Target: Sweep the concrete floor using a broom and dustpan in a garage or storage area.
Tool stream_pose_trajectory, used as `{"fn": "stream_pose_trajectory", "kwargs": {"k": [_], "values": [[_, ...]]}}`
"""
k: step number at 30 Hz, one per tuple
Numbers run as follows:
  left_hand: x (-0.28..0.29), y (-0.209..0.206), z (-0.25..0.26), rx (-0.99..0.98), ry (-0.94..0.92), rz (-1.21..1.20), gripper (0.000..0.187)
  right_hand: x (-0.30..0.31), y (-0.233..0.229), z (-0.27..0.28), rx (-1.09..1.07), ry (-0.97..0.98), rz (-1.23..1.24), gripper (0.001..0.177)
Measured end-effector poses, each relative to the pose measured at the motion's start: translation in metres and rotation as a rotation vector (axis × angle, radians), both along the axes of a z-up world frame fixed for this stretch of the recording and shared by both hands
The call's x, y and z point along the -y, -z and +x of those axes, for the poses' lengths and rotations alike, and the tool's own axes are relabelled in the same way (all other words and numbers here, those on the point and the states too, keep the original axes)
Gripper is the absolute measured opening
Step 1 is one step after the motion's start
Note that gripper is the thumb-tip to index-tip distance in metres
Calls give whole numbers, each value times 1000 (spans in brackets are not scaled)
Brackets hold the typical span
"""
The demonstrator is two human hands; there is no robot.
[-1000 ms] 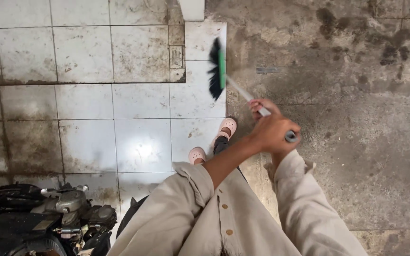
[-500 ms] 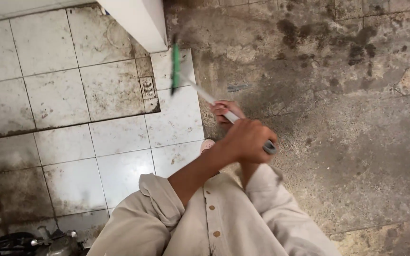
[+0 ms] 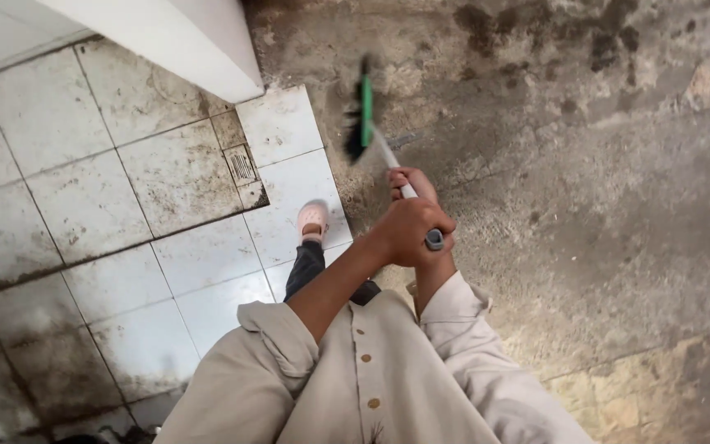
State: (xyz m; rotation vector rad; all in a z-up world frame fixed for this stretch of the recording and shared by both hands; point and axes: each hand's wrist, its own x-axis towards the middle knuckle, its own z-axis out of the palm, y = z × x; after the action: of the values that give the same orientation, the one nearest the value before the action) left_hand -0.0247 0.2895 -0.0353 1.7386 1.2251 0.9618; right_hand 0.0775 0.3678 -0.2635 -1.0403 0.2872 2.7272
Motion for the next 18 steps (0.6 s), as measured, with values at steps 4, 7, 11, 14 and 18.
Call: {"fn": "stream_pose_trajectory", "kwargs": {"k": [4, 7, 11, 14, 18], "values": [[6, 5, -1, 180, 45, 78, 12, 8, -71, 15, 459, 126, 331, 29], [-1, -20, 5, 131, 247, 28, 9, 12, -80, 29, 378, 343, 102, 16], [5, -81, -12, 1, 388, -16, 8, 36, -95, 5, 197, 287, 35, 9], [4, -70, -25, 9, 397, -25, 10, 49, -67, -30, -26, 330, -109, 12], [-20, -26, -40, -51, 407, -78, 12, 41, -10, -58, -100, 342, -283, 19]]}}
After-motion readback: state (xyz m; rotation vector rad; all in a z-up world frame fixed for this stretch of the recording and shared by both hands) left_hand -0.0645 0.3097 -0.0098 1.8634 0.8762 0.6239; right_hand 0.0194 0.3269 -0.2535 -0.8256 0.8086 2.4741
